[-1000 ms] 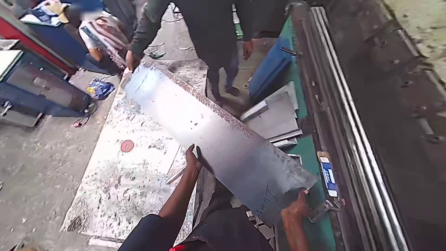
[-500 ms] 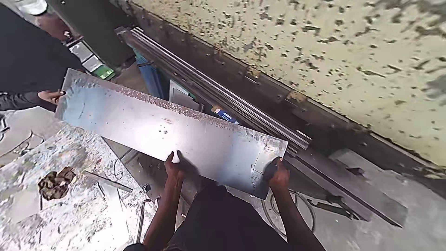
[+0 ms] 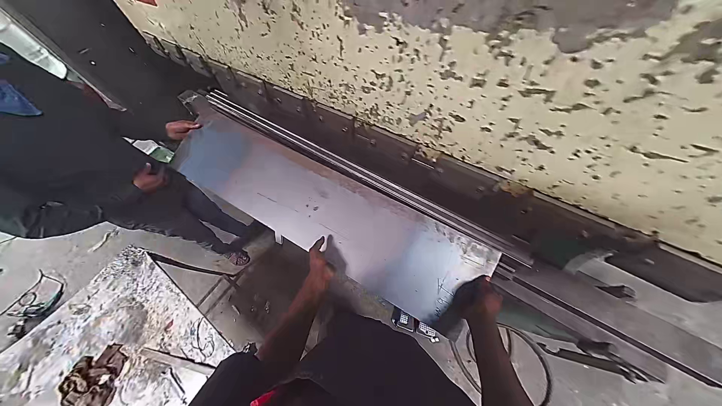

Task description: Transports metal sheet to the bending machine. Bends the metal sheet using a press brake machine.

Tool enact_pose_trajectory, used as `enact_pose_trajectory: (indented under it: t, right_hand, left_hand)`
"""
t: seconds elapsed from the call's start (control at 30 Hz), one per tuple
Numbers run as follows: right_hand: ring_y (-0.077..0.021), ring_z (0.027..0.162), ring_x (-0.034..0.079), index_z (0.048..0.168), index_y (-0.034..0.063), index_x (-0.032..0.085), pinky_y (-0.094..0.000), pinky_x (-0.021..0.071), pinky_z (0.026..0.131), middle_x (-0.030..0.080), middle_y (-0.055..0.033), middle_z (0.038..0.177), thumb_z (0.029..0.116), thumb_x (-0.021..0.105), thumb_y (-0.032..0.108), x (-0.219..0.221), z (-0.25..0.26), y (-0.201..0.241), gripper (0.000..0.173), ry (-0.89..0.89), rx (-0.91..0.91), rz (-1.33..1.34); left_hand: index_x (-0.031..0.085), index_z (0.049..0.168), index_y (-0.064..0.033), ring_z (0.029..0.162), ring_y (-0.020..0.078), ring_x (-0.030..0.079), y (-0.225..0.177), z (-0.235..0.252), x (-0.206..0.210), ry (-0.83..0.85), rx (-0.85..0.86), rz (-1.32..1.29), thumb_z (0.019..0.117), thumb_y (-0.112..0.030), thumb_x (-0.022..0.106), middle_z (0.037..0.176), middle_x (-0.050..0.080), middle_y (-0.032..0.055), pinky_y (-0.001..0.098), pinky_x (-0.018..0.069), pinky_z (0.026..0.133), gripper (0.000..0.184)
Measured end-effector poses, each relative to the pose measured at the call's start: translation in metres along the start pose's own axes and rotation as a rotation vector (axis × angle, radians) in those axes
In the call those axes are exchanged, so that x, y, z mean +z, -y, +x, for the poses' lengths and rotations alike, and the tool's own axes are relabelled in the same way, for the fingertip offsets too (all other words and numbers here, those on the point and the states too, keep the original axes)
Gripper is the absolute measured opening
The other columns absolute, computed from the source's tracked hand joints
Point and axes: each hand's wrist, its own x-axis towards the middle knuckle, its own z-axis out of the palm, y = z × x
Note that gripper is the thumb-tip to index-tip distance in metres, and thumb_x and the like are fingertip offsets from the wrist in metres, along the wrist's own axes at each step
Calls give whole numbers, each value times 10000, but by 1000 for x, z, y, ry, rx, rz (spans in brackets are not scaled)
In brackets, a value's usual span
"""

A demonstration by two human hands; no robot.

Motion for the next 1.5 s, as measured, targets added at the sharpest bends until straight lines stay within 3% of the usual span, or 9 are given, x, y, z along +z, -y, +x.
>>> enact_pose_trajectory:
  t: [0.5, 0.6, 0.67, 0.73, 0.8, 0.93, 1.07, 1.2, 1.5]
  right_hand:
    - [-438, 1228, 600, 1260, -44, 649, -669, 444, 1019, 638, -295, 1286, 1069, 389, 550, 81, -4, 37, 676, -45, -53, -593]
    - [-439, 1269, 576, 1303, -41, 625, -667, 431, 1040, 619, -297, 1323, 1044, 433, 583, 79, -2, 41, 703, -69, -15, -605]
    - [-461, 1292, 559, 1317, -46, 618, -681, 418, 1047, 607, -311, 1341, 1055, 406, 584, 77, -3, 44, 715, -71, -23, -647]
    - [-466, 1313, 540, 1366, -46, 584, -676, 406, 1069, 581, -321, 1375, 1072, 410, 537, 83, -10, 51, 675, -36, -54, -632]
    - [-427, 1335, 531, 1409, -49, 545, -614, 406, 1113, 560, -304, 1411, 1097, 420, 444, 80, -26, 56, 597, 7, -87, -592]
    - [-491, 1312, 530, 1333, -42, 609, -694, 410, 1065, 583, -319, 1369, 1093, 422, 475, 66, -22, 62, 599, 14, -43, -717]
    - [-408, 1160, 632, 1215, -13, 670, -639, 501, 972, 657, -267, 1230, 1051, 436, 572, 76, 8, 50, 651, -11, 84, -457]
    - [-405, 1194, 614, 1210, -13, 674, -624, 485, 990, 647, -266, 1254, 1050, 486, 524, 80, 18, 56, 590, -19, 114, -418]
    - [-331, 1145, 628, 1186, 31, 681, -577, 518, 944, 661, -195, 1218, 1022, 565, 404, 76, 42, 61, 423, 44, 109, -284]
  left_hand:
    - [526, 1422, -74, 1214, 321, 630, -92, 95, 24, 75, -148, 220, 988, -343, 634, 1344, 626, 180, 543, 556, 967, 522]
    - [517, 1435, -68, 1136, 322, 669, -100, 96, 6, 145, -180, 491, 987, -350, 660, 1290, 651, 193, 521, 584, 924, 549]
    - [555, 1360, -27, 894, 281, 691, -108, 90, -9, 265, -187, 861, 993, -394, 646, 1079, 690, 190, 460, 583, 786, 527]
    - [657, 1193, -2, 827, 241, 722, -120, 78, -16, 419, -4, 1337, 984, -414, 655, 981, 728, 153, 448, 606, 771, 462]
    - [710, 1139, -85, 1000, 278, 706, -122, 53, -13, 510, 357, 1772, 934, -455, 682, 1069, 729, 126, 542, 567, 906, 425]
    - [584, 1434, -186, 1418, 438, 426, -93, 52, 4, 821, 1012, 2202, 846, -516, 763, 1518, 498, 185, 722, 295, 1118, 697]
    - [293, 1613, -399, 1556, 454, 156, -71, 80, 21, 846, 1148, 2445, 844, -368, 792, 1667, 301, 145, 816, 83, 1145, 918]
    - [365, 1567, -452, 1477, 497, 322, -66, 104, 37, 824, 1347, 2448, 915, -147, 674, 1623, 377, 162, 754, 231, 1137, 783]
    - [345, 1596, -387, 1442, 504, 378, -67, 110, 61, 920, 1224, 2547, 817, -202, 751, 1620, 354, 232, 659, 300, 1155, 897]
